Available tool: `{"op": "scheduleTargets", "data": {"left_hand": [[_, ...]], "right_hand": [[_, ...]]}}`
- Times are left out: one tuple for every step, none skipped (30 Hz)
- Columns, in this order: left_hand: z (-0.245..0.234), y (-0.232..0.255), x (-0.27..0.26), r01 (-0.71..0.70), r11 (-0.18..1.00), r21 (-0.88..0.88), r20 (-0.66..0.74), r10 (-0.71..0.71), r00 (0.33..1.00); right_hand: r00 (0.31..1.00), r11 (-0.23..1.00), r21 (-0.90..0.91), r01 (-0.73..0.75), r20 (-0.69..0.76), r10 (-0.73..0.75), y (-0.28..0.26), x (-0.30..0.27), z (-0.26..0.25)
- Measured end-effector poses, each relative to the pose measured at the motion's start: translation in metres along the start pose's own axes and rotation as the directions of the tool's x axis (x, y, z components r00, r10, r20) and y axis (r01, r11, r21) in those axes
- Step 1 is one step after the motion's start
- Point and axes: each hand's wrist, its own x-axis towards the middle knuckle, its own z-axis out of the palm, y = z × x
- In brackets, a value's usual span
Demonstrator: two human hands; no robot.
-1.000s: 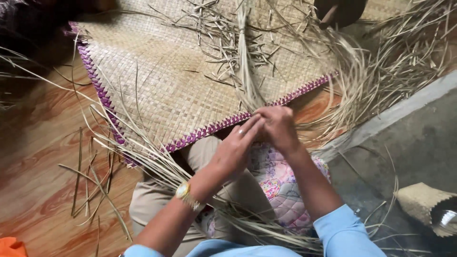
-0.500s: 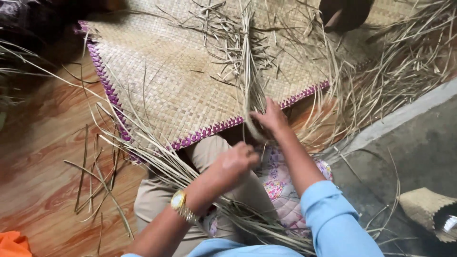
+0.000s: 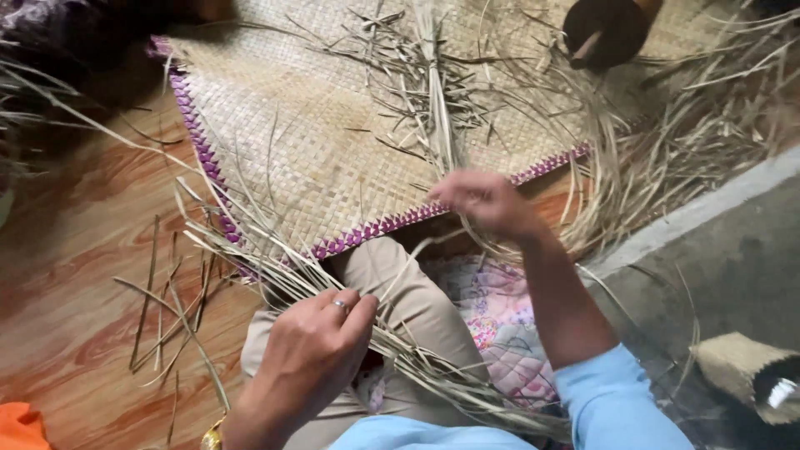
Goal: Weaving and braiding dried straw strands to create a traditional craft item or mat.
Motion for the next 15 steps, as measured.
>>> {"op": "scheduleTargets", "data": {"left_hand": [[0.004,0.001,0.001,-0.011,1.000,-0.008,-0.002,0.011,1.000],[0.007,0.002,0.001,-0.007,0.998,0.057,-0.057,0.011,0.998],[0.010,0.002,0.001,0.001,0.993,0.121,-0.113,0.013,0.994],[0.006,0.005,0.000,-0.002,0.993,0.119,-0.115,0.016,0.993],[0.002,0.007,-0.002,-0.009,0.995,0.103,-0.146,0.024,0.989],[-0.003,0.009,-0.003,-0.014,0.996,0.089,-0.176,0.030,0.984],[-0.007,0.010,-0.006,-0.016,0.996,0.089,-0.178,0.031,0.984],[-0.011,0.011,-0.011,-0.023,0.995,0.100,-0.198,0.043,0.979],[-0.015,0.012,-0.015,-0.030,0.993,0.111,-0.217,0.054,0.975],[-0.021,0.012,-0.022,-0.027,0.993,0.113,-0.221,0.052,0.974],[-0.027,0.012,-0.028,-0.048,0.991,0.121,-0.238,0.076,0.968],[-0.032,0.013,-0.033,-0.072,0.989,0.128,-0.256,0.103,0.961],[-0.040,0.007,-0.046,-0.071,0.989,0.129,-0.261,0.103,0.960],[-0.047,0.001,-0.059,0.003,0.985,0.172,-0.296,0.049,0.954],[-0.054,-0.005,-0.072,0.079,0.974,0.212,-0.333,-0.004,0.943]], "right_hand": [[1.000,1.000,-0.008,-0.007,-0.009,0.007,-0.025,-0.009,0.012],[0.978,0.985,0.007,0.171,0.117,-0.170,-0.050,-0.016,0.026],[0.910,0.940,0.045,0.338,0.239,-0.339,-0.075,-0.023,0.041],[0.911,0.941,0.041,0.337,0.238,-0.337,-0.085,-0.029,0.052],[0.926,0.937,-0.023,0.349,0.165,-0.341,-0.095,-0.034,0.064],[0.933,0.930,-0.085,0.357,0.091,-0.349,-0.106,-0.039,0.075],[0.933,0.930,-0.087,0.357,0.090,-0.350,-0.109,-0.040,0.081],[0.935,0.926,-0.136,0.353,0.089,-0.344,-0.112,-0.043,0.087],[0.937,0.919,-0.184,0.348,0.086,-0.338,-0.116,-0.045,0.093],[0.936,0.918,-0.185,0.352,0.090,-0.341,-0.119,-0.043,0.099],[0.925,0.883,-0.285,0.373,0.035,-0.379,-0.122,-0.041,0.105],[0.907,0.839,-0.386,0.383,-0.017,-0.421,-0.126,-0.039,0.110],[0.906,0.837,-0.389,0.385,-0.013,-0.423,-0.108,-0.038,0.111],[0.920,0.864,-0.394,0.313,-0.101,-0.379,-0.091,-0.036,0.112],[0.924,0.888,-0.392,0.239,-0.189,-0.332,-0.074,-0.033,0.113]]}}
